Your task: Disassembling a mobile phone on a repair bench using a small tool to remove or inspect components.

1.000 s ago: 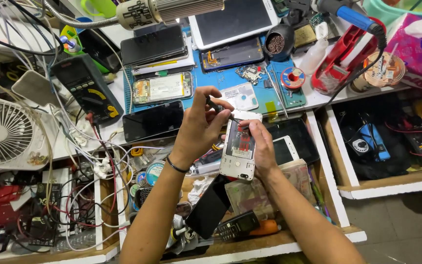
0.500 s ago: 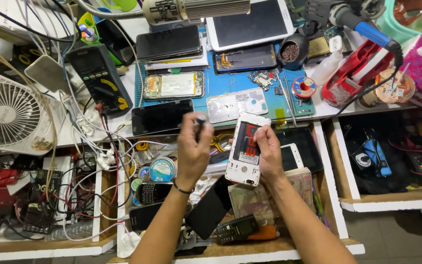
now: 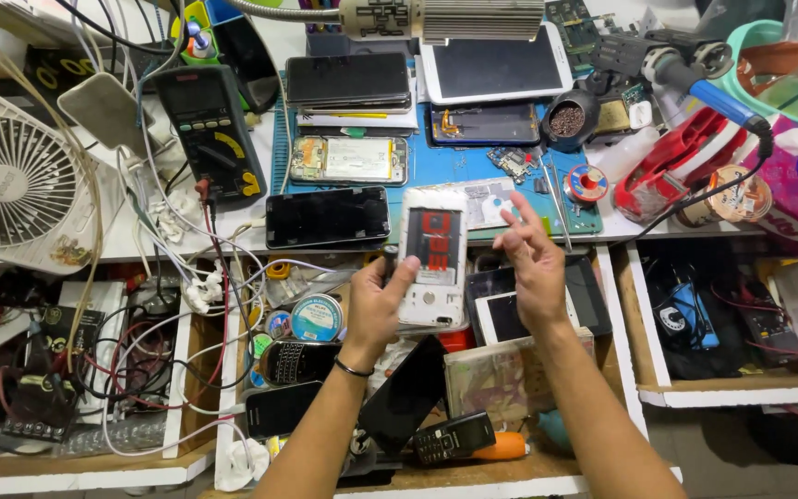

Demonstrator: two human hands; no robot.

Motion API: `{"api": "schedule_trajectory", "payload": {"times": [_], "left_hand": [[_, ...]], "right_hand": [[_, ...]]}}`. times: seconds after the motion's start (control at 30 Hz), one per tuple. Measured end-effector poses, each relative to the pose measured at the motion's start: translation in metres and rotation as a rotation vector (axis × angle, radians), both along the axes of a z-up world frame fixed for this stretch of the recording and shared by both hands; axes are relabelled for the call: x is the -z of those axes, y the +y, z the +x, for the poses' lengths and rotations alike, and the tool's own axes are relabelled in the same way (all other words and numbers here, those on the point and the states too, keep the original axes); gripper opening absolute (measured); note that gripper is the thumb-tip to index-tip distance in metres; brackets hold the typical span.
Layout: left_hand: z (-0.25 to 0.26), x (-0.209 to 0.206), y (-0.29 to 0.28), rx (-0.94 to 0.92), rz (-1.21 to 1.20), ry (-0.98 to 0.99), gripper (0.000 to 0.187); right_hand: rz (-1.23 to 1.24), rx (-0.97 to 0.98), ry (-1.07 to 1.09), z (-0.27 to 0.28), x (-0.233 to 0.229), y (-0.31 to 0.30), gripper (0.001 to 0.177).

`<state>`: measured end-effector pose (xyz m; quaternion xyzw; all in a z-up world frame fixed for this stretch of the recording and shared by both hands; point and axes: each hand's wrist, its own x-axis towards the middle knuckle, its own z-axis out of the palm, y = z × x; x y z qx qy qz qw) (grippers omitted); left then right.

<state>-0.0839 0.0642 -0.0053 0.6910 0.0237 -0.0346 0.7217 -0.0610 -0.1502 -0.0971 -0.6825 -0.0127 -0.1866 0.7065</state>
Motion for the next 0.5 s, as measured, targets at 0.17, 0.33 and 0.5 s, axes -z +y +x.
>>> {"api": "schedule_trajectory", "payload": {"times": [0.17, 0.33, 0.5], "left_hand": [[0.003, -0.005, 0.021, -0.166, -0.098, -0.082, 0.032], [0.01, 0.012, 0.027, -0.218, -0.137, -0.089, 0.03], [0.012, 0.02, 0.03, -0.223, -0.16, -0.078, 0.029]], "right_hand": [[-0.521, 0.029, 0.033, 0.044, -0.027, -0.006, 0.01], [-0.844, 0.012, 0.03, 0.075, -0.015, 0.004, 0.017], [-0.985, -0.013, 0.036, 0.079, -0.012, 0.012, 0.023]]}}
